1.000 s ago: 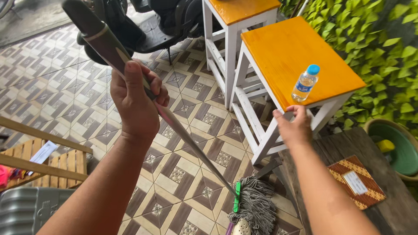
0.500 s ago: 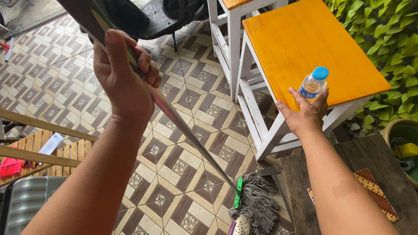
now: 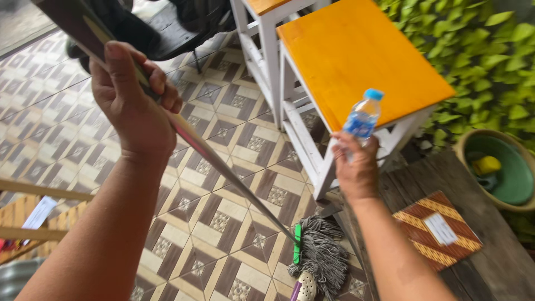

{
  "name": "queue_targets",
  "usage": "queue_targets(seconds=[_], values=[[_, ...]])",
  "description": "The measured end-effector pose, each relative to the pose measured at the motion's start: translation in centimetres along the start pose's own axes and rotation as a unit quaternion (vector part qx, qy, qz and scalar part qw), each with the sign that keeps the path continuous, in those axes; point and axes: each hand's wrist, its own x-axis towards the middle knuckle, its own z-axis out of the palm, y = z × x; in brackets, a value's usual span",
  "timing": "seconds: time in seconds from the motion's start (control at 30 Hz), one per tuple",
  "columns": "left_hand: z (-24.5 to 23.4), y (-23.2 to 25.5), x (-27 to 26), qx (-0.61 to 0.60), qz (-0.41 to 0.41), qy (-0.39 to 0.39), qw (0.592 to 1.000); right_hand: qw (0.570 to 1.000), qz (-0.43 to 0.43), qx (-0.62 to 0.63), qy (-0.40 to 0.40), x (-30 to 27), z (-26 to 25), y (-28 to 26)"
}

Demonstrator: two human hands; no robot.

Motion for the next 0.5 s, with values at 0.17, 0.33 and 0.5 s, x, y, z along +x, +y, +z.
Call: queue_targets(seconds=[0.17,0.33,0.5], values=[[-0.3,-0.7,-4.0,-0.081,-0.066,-0.074,0.992,0.995,-0.102,-0.005,-0.004,-8.8,-2.4,-1.7],[0.8,-0.2,-15.6,-0.082,-0.241,-0.103,0.962,0.986,0.076,0.142,0.03,-21.2,-6.6,-3.7],[3.5,4.9,-22.5,-0.111,-0.275,-0.231,0.927,0.904,0.282,0.289,0.138,-35.7,-11.5,-6.2]])
